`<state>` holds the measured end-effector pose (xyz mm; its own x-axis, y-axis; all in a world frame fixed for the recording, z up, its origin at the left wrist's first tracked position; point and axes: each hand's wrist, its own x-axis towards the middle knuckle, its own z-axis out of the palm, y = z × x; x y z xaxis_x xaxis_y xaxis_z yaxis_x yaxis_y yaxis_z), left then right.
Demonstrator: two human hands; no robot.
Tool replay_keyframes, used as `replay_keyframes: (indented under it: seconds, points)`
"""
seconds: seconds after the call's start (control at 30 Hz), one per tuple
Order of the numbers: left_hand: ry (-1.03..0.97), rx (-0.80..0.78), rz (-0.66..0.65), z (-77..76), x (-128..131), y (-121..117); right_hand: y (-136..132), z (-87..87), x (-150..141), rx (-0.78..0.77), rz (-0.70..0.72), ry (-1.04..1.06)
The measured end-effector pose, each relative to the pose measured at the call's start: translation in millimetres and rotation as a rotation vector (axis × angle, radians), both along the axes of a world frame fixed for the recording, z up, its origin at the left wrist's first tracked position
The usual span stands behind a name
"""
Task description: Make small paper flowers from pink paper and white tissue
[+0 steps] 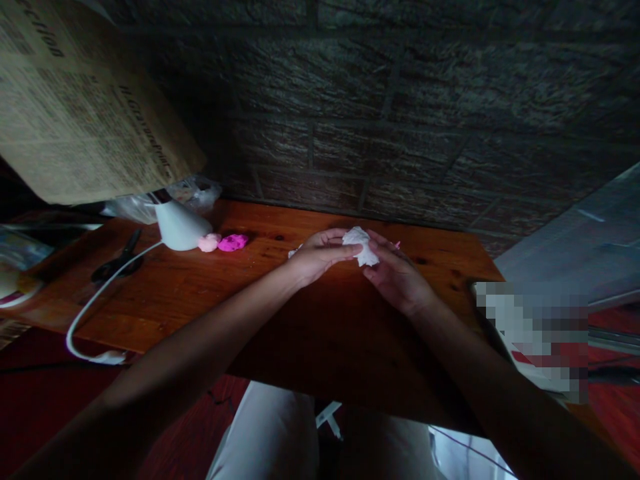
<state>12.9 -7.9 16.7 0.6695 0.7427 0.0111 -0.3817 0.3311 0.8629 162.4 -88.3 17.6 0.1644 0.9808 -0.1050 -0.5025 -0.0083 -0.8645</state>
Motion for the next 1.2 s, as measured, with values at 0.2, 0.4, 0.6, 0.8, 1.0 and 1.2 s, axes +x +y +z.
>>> replay_keyframes:
  seconds: [0.2, 0.4, 0.6, 0.8, 1.0, 1.2]
  points:
    - [-0.013, -0.036, -0.01, -0.6, 0.3, -0.7, 1.3, -0.2, 3.2, -0.01, -0.008, 0.023]
    - [0.017, -0.036, 0.056, -2.1, 0.9, 0.7, 0.6, 3.0, 0.6, -0.008, -0.005, 0.064]
    - [0.046, -0.052, 0.058, -2.5, 0.6, 0.0, 0.6, 2.5, 1.4, -0.004, -0.014, 0.033]
    - [0.027, -0.046, 0.068, -3.6, 1.1, 1.3, 0.1, 2.0, 1.4, -0.004, -0.012, -0.018]
    - [0.005, -0.031, 0.049, -1.2, 1.1, 1.6, 0.0, 1.5, 1.2, -0.004, -0.013, -0.032]
    - [-0.003, -0.086, 0.065, -0.4, 1.3, -1.3, 0.3, 1.7, 1.5, -0.014, -0.039, 0.017]
